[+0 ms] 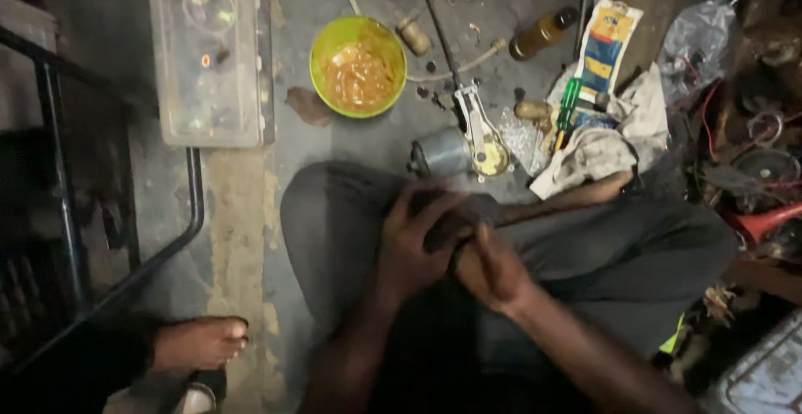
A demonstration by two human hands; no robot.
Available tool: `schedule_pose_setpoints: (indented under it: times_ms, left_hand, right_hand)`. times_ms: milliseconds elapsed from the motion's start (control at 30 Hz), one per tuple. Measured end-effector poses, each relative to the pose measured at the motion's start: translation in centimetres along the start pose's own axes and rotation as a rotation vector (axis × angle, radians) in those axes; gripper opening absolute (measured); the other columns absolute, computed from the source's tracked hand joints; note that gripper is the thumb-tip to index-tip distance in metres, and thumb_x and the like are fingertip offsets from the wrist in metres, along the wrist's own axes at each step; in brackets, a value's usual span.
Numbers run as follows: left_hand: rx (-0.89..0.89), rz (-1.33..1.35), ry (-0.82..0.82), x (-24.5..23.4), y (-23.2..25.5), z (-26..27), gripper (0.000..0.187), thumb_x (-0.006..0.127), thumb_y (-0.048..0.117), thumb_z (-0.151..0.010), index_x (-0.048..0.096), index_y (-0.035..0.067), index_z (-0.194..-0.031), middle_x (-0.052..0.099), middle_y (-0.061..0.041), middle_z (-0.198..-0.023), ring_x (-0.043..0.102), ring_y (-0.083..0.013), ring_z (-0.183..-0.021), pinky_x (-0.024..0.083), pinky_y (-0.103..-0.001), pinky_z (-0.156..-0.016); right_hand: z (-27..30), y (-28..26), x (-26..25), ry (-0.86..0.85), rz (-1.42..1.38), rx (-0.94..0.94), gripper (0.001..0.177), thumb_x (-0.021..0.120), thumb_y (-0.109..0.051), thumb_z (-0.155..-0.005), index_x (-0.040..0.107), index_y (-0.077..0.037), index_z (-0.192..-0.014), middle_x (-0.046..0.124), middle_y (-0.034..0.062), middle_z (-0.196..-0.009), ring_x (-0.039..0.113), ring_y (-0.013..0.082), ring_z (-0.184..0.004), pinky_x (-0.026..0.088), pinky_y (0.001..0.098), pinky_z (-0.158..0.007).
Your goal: The person sits on the floor and works on a small mechanical part, likely a carburetor. They use a screwdriver to adjust components, wipe the part with a cloth, and handle small screws and tools on the floor.
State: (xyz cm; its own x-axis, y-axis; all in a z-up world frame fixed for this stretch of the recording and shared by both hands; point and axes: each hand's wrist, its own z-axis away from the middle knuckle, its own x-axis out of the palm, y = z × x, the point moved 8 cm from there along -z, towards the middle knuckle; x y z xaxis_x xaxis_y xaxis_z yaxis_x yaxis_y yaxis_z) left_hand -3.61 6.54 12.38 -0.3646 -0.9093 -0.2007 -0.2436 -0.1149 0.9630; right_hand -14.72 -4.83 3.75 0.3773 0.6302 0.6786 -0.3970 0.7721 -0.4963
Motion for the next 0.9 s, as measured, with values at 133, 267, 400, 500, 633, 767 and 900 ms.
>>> schedule_pose_setpoints:
  times_ms: [133, 267, 400, 500, 633, 767, 900]
  left_hand:
    - [-0.326, 0.258, 0.277, -3.2, -3.3, 1.4, 0.032, 0.07, 0.016, -0.101, 0.068, 0.007, -0.131, 0.074, -0.014, -0.117, 0.072, -0.0261, -0.111, 0.057, -0.037, -0.102]
    - [-0.283, 0.138, 0.272, -4.4, -3.3, -0.2, 0.05, 0.069, 0.013, -0.097, 0.055, -0.001, -0.143, 0.072, -0.012, -0.12, 0.069, -0.0212, -0.115, 0.052, -0.035, -0.104]
    - [-0.443, 0.443, 0.231, -4.1, -4.7, -0.5, 0.055, 0.068, 0.014, -0.096, 0.049, 0.001, -0.147, 0.07, -0.014, -0.125, 0.072, -0.0223, -0.11, 0.055, -0.037, -0.101]
    - [-0.503, 0.5, 0.199, -3.9, -5.6, -0.3, 0.057, 0.071, 0.014, -0.094, 0.051, 0.0, -0.145, 0.071, -0.016, -0.124, 0.072, -0.0234, -0.108, 0.055, -0.039, -0.1]
    - [-0.479, 0.523, 0.195, -4.0, -6.7, -0.4, 0.06, 0.073, 0.015, -0.091, 0.053, -0.001, -0.145, 0.073, -0.016, -0.123, 0.073, -0.0239, -0.108, 0.054, -0.039, -0.102]
    - [-0.55, 0.549, 0.154, -3.5, -7.9, -0.2, 0.062, 0.075, 0.018, -0.086, 0.054, 0.0, -0.141, 0.075, -0.015, -0.121, 0.074, -0.0238, -0.109, 0.055, -0.04, -0.101]
    - [-0.497, 0.528, 0.158, -3.7, -7.8, 0.0, 0.061, 0.077, 0.02, -0.087, 0.057, -0.001, -0.141, 0.075, -0.016, -0.119, 0.073, -0.0249, -0.112, 0.053, -0.041, -0.105]
  right_hand:
    - [-1.5, -1.8, 2.4, -0.193, 0.489, 0.117, 0.038, 0.06, -0.036, -0.102, 0.063, -0.001, -0.117, 0.072, 0.0121, -0.107, 0.069, 0.0239, -0.102, 0.055, 0.0383, -0.093]
    - [-9.1, -10.4, 4.5, -0.154, 1.112, -0.223, 0.032, 0.072, -0.029, -0.097, 0.071, 0.002, -0.095, 0.077, 0.0153, -0.104, 0.072, 0.0293, -0.102, 0.058, 0.0388, -0.09]
    - [-22.1, -19.6, 3.5, 0.363, 1.597, -0.425, 0.03, 0.06, -0.013, -0.096, 0.072, -0.01, -0.122, 0.075, 0.0159, -0.096, 0.074, 0.0275, -0.084, 0.056, 0.0381, -0.078]
    - [-28.0, -22.8, 3.8, 0.456, 1.854, -0.667, 0.024, 0.07, -0.013, -0.092, 0.077, -0.012, -0.115, 0.067, 0.0178, -0.1, 0.065, 0.0373, -0.091, 0.052, 0.0474, -0.08]
    - [-31.9, -23.8, 2.7, 0.436, 1.95, -0.632, 0.032, 0.073, -0.009, -0.085, 0.079, -0.021, -0.114, 0.064, 0.0156, -0.107, 0.066, 0.0369, -0.096, 0.053, 0.0471, -0.081]
    - [-33.2, -23.1, 3.5, 0.246, 2.119, -0.653, 0.037, 0.077, -0.006, -0.073, 0.079, -0.019, -0.107, 0.063, 0.0161, -0.12, 0.065, 0.0382, -0.099, 0.054, 0.047, -0.081]
    - [-33.1, -23.3, 2.8, 0.19, 2.191, -0.577, 0.041, 0.078, -0.006, -0.07, 0.076, -0.011, -0.11, 0.063, 0.0174, -0.113, 0.064, 0.0393, -0.102, 0.054, 0.0478, -0.081]
